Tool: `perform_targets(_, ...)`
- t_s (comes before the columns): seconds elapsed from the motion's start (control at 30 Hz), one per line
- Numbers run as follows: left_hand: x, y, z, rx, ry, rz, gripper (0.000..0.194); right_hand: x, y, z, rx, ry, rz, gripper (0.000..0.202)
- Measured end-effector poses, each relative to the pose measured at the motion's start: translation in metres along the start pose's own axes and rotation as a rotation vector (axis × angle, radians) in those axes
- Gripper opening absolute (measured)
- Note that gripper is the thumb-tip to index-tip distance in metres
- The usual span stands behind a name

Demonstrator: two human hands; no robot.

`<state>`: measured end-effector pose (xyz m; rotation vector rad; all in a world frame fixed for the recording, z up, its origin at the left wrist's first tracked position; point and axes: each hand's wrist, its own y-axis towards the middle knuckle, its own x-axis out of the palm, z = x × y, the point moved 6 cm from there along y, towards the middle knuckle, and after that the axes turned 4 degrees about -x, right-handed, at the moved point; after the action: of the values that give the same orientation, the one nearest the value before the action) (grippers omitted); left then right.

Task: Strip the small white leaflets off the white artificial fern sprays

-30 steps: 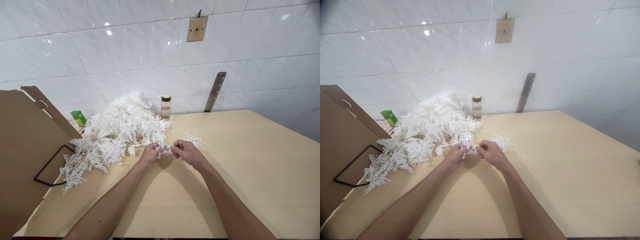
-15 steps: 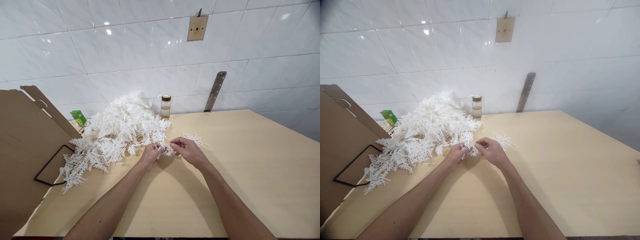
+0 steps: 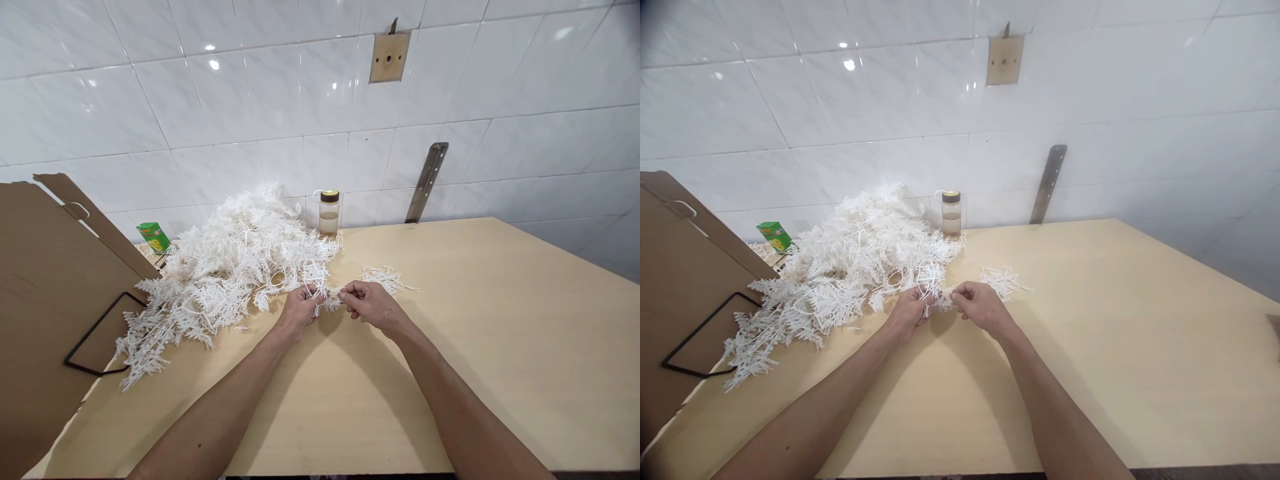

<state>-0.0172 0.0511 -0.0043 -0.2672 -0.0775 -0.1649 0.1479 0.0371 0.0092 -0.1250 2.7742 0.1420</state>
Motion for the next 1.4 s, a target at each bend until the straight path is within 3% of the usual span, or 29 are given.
perform_targets(0.17,0.002,0.0,-0.002,-0.016,0.045,-0.017,0.038,0.001,0.002,0.0,-0.028,-0.028,0.021,0.024)
perform_targets(0.4,0.008,-0.004,0.001,0.004,0.118,-0.083,0.04,0.003,0.004,0.003,-0.085,-0.239,0.108,0.015)
perform_targets(0.63,0.008,-0.006,0.002,-0.045,0.083,-0.079,0.036,0.003,0.003,-0.001,-0.124,-0.222,0.1,0.017)
perform_targets(0.83,0.011,-0.008,0.003,-0.03,0.108,-0.157,0.03,0.001,0.002,-0.004,-0.093,-0.254,0.144,0.015)
perform_targets(1.1,0.002,-0.002,0.0,0.034,0.086,0.039,0.032,0.003,0.001,-0.007,-0.079,-0.3,0.093,0.016)
perform_targets(1.23,0.001,0.0,-0.005,0.03,0.114,0.057,0.03,0.005,0.001,-0.006,-0.101,-0.316,0.086,0.015)
perform_targets(1.4,0.002,-0.001,-0.001,0.148,0.096,0.094,0.029,0.011,0.004,-0.012,-0.191,-0.588,0.181,0.01)
